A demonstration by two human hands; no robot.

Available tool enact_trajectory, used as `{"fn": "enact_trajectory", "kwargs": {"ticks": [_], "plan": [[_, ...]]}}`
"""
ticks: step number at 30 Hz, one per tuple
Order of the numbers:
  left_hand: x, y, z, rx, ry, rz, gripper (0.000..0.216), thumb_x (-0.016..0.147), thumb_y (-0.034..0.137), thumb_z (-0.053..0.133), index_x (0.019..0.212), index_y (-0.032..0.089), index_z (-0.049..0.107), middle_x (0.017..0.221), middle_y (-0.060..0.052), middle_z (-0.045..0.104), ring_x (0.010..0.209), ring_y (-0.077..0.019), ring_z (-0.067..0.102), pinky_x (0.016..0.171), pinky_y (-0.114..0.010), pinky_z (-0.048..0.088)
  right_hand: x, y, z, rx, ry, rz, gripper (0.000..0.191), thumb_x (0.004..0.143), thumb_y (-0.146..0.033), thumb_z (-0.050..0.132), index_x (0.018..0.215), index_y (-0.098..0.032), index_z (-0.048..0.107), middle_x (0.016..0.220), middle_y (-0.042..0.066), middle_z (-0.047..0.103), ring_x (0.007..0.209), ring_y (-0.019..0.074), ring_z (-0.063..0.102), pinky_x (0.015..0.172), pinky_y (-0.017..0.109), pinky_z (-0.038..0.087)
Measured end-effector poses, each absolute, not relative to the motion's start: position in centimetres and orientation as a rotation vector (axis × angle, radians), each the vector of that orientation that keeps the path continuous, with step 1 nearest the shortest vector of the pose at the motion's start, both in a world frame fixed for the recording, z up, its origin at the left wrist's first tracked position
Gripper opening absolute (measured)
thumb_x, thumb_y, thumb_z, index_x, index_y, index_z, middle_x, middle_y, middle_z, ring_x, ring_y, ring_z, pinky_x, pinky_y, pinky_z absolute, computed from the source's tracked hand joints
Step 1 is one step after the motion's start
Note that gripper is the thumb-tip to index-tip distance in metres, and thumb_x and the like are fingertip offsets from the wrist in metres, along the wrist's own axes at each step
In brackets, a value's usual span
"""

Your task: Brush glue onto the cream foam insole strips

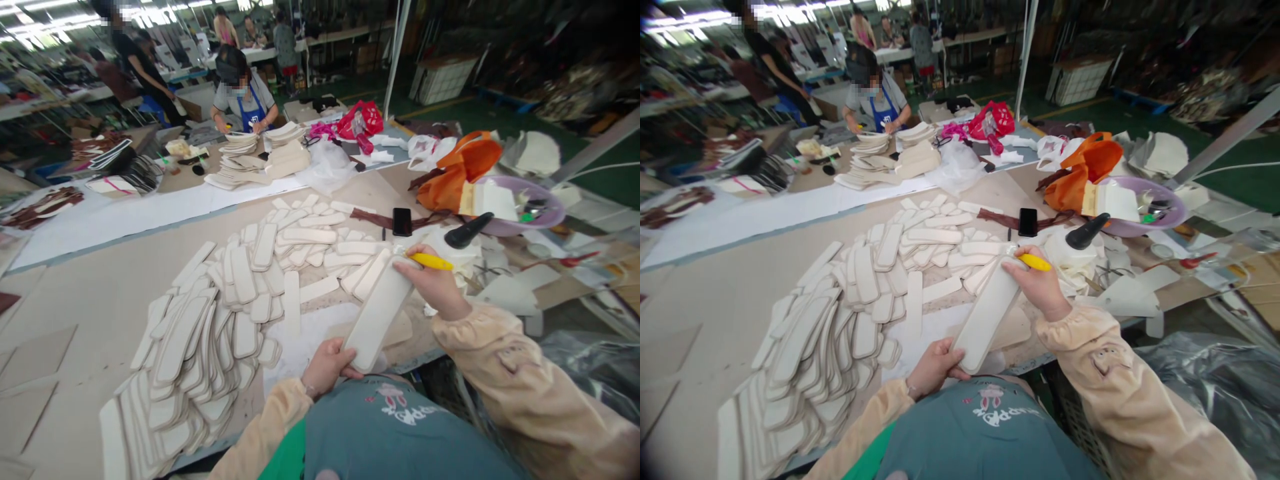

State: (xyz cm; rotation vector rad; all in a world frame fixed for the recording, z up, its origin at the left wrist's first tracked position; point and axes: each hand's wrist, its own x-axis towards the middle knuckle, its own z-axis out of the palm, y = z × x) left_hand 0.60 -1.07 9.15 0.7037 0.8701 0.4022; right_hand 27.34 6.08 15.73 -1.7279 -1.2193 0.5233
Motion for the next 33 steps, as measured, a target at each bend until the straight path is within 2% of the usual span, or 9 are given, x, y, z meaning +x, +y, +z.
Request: {"fn": "enact_trajectory", "kwargs": {"ticks": [6,14,21,28,33], "plan": [[0.4,-1.0,8.8,0.691,0.862,0.380,0.056,0.066,0.053,0.076,0.098,0.009,0.066,0.082,-0.008,0.071,0.066,-0.0152,0.065,0.056,-0.023,0.054,26.4,6.1,16.5,-1.689,-1.175,0.623,0.030,0.071,-0.043,0.066,0.088,-0.023,0.051,0.081,-0.002,0.054,0.074,0.0159,0.050,0.069,0.028,0.042],[0.3,-0.1,8.9,0.831,0.809,0.366,0.057,0.065,0.056,0.076,0.097,0.009,0.067,0.080,-0.007,0.069,0.066,-0.0145,0.060,0.059,-0.023,0.049,25.8,6.7,17.3,-1.617,-1.181,0.678,0.031,0.071,-0.042,0.068,0.090,-0.024,0.051,0.087,-0.001,0.056,0.081,0.0173,0.053,0.073,0.029,0.043],[1.8,0.6,9.8,0.802,0.870,0.445,0.062,0.070,0.063,0.068,0.100,0.008,0.067,0.076,-0.009,0.068,0.062,-0.0151,0.058,0.057,-0.025,0.044,24.9,7.3,17.7,-1.596,-1.130,0.651,0.030,0.075,-0.046,0.064,0.090,-0.024,0.051,0.083,-0.002,0.055,0.076,0.0171,0.052,0.070,0.030,0.044],[0.9,-0.3,9.0,0.726,0.834,0.489,0.062,0.064,0.065,0.070,0.092,0.010,0.070,0.074,-0.009,0.068,0.062,-0.0165,0.058,0.055,-0.025,0.043,23.7,7.3,17.5,-1.565,-1.124,0.724,0.028,0.075,-0.048,0.062,0.088,-0.026,0.053,0.078,-0.001,0.057,0.069,0.0183,0.056,0.063,0.030,0.047],[0.3,-0.2,8.3,0.665,0.818,0.540,0.064,0.055,0.067,0.074,0.085,0.011,0.072,0.069,-0.008,0.066,0.061,-0.0166,0.057,0.056,-0.026,0.043,24.0,8.4,14.5,-1.628,-1.158,0.680,0.032,0.074,-0.052,0.064,0.091,-0.026,0.056,0.081,0.001,0.062,0.072,0.0207,0.059,0.064,0.032,0.051]]}}
